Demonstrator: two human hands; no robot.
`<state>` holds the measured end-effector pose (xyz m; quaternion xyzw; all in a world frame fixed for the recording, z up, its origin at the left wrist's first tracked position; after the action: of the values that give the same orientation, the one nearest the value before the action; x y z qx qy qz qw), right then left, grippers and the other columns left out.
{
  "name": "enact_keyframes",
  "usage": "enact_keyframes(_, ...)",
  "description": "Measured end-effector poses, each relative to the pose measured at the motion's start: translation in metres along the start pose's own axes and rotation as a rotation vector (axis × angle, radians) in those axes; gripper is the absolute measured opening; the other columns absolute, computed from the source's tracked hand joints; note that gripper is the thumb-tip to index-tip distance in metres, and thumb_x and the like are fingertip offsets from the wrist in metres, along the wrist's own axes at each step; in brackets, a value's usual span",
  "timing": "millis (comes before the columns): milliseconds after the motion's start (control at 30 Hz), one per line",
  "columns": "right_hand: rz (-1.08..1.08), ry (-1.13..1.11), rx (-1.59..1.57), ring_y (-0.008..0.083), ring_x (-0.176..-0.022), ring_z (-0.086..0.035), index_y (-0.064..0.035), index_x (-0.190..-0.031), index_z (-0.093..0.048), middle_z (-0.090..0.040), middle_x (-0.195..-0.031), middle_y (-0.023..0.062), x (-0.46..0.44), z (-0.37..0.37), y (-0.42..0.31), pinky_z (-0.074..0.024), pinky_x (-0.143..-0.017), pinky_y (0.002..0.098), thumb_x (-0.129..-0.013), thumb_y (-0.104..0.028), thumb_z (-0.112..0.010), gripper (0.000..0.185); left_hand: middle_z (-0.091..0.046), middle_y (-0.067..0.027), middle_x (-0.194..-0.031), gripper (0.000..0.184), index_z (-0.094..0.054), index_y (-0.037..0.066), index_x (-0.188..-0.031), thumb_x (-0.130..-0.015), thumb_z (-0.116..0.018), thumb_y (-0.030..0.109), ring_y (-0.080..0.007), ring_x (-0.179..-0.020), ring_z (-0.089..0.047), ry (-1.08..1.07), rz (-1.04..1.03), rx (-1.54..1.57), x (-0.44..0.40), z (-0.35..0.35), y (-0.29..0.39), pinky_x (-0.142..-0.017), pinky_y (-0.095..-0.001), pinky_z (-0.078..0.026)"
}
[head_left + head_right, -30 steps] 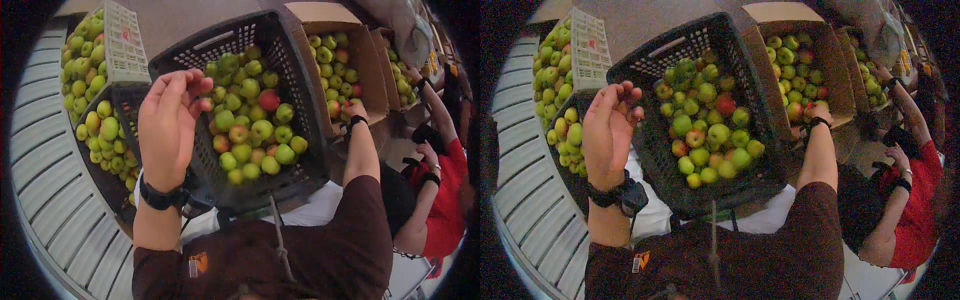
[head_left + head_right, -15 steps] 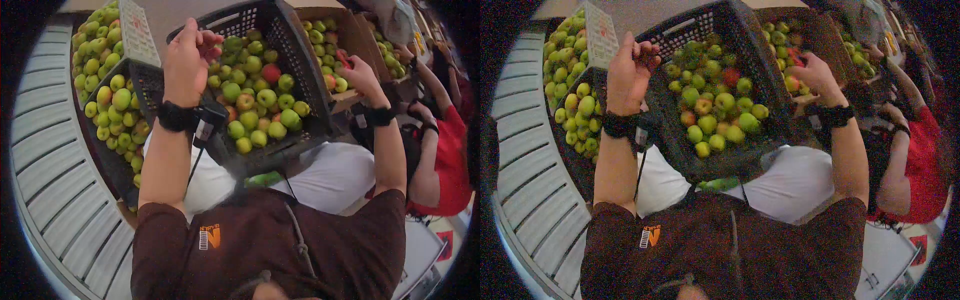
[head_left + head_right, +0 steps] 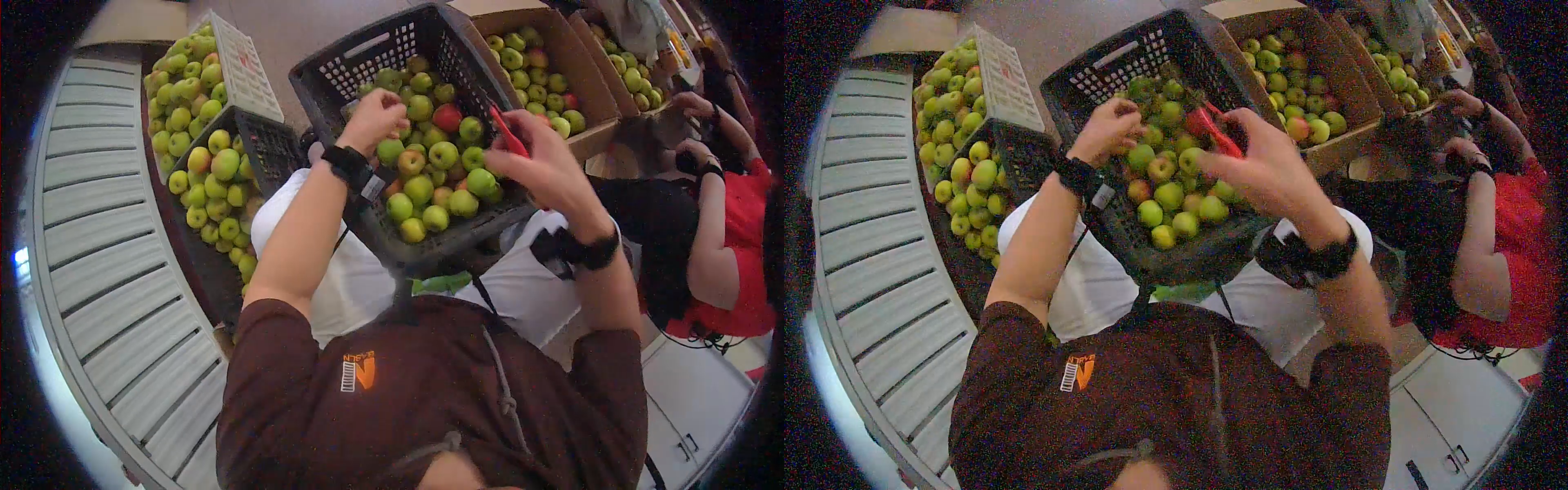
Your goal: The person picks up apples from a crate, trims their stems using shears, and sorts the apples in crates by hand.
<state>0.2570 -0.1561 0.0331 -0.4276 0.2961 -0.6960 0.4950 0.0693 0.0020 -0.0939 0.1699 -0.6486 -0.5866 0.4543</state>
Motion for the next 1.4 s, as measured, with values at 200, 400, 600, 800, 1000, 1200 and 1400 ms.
enact_keyframes(200, 0.007, 0.008, -0.183, 0.019, -0.082, -0.058, 0.0022, -0.104, -0.054, -0.061, -0.09, 0.0126, -0.024, -0.003, 0.015, -0.0453, -0.075, 0.0297, -0.069, -0.035, -0.069, 0.053, -0.059, -0.0213, -0.103, 0.038, -0.054, -0.002, -0.107, -0.078, -0.057, 0.024, -0.032, -0.092, -0.06, -0.022, 0.018, -0.715, -0.041, -0.009, -0.109, -0.079, -0.0376, -0.048)
enact_keyframes(400, 0.04, 0.039, -0.193, 0.0184, -0.078, -0.056, 0.002, -0.103, -0.053, -0.059, -0.084, 0.0122, -0.025, 0.001, 0.016, -0.0449, -0.069, 0.0297, -0.068, -0.035, -0.069, 0.054, -0.058, -0.0214, -0.107, 0.045, -0.053, 0.002, -0.115, -0.079, -0.056, 0.028, -0.0355, -0.1, -0.055, -0.165, 0.008, -0.898, -0.067, -0.035, -0.185, -0.085, -0.0406, -0.044)
enact_keyframes(600, 0.012, 0.042, -0.151, 0.0115, -0.071, -0.052, 0.0001, -0.104, -0.053, -0.056, -0.077, 0.0051, -0.02, 0.008, 0.017, -0.044, -0.065, 0.026, -0.071, -0.027, -0.068, 0.045, -0.058, -0.0164, -0.112, 0.045, -0.05, 0.004, -0.118, -0.081, -0.054, 0.029, -0.0288, -0.103, -0.055, -0.49, -0.053, -0.747, -0.088, -0.039, -0.243, -0.088, -0.036, -0.043)
enact_keyframes(800, 0.03, 0.13, -0.083, 0.0129, -0.071, -0.053, 0.0003, -0.102, -0.054, -0.058, -0.081, 0.0062, -0.03, 0.009, 0.016, -0.044, -0.068, 0.0264, -0.069, -0.028, -0.069, 0.045, -0.06, -0.0136, -0.104, 0.044, -0.045, 0.008, -0.122, -0.084, -0.054, 0.027, -0.0236, -0.095, -0.058, -0.287, 0.136, -0.518, -0.084, -0.043, -0.179, -0.072, -0.0317, -0.049)
enact_keyframes(1000, 0.067, 0.319, -0.18, 0.0258, -0.083, -0.061, 0.0035, -0.107, -0.051, -0.062, -0.091, 0.0176, -0.045, 0.009, 0.04, -0.0476, -0.074, 0.0335, -0.066, -0.034, -0.07, 0.059, -0.058, -0.0074, -0.103, 0.037, -0.043, 0.01, -0.119, -0.089, -0.047, 0.03, -0.0171, -0.078, -0.06, -0.311, 0.202, 0.224, -0.017, -0.056, 0.014, -0.056, -0.0276, -0.049)
enact_keyframes(1200, 0.092, 0.108, -0.433, 0.0178, -0.088, -0.058, 0.0026, -0.11, -0.051, -0.06, -0.098, 0.0118, -0.037, -0.012, 0.015, -0.0459, -0.079, 0.0291, -0.064, -0.029, -0.075, 0.061, -0.055, -0.0093, -0.105, 0.031, -0.044, 0.007, -0.116, -0.087, -0.04, 0.015, -0.0197, -0.086, -0.058, -0.436, 0.208, 0.442, 0.037, -0.043, 0.08, -0.059, -0.0289, -0.05)
enact_keyframes(1400, 0.119, 0.129, -0.516, 0.0161, -0.089, -0.057, 0.0028, -0.111, -0.05, -0.06, -0.099, 0.0107, -0.046, -0.02, 0.014, -0.0454, -0.08, 0.0276, -0.065, -0.026, -0.075, 0.06, -0.053, -0.0091, -0.107, 0.04, -0.039, 0.007, -0.124, -0.084, -0.042, 0.01, -0.0211, -0.086, -0.058, -0.445, 0.072, 0.56, 0.05, -0.049, 0.082, -0.066, -0.0338, -0.05)
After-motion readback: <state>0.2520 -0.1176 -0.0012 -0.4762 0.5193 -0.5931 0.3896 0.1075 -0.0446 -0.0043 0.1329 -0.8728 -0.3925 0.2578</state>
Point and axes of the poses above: each hand's wrist, its own x-axis away from the middle knuckle, its own z-axis out of the back of the hand, y = z × x, the point moved 2 cm from there along -x, towards the middle knuckle
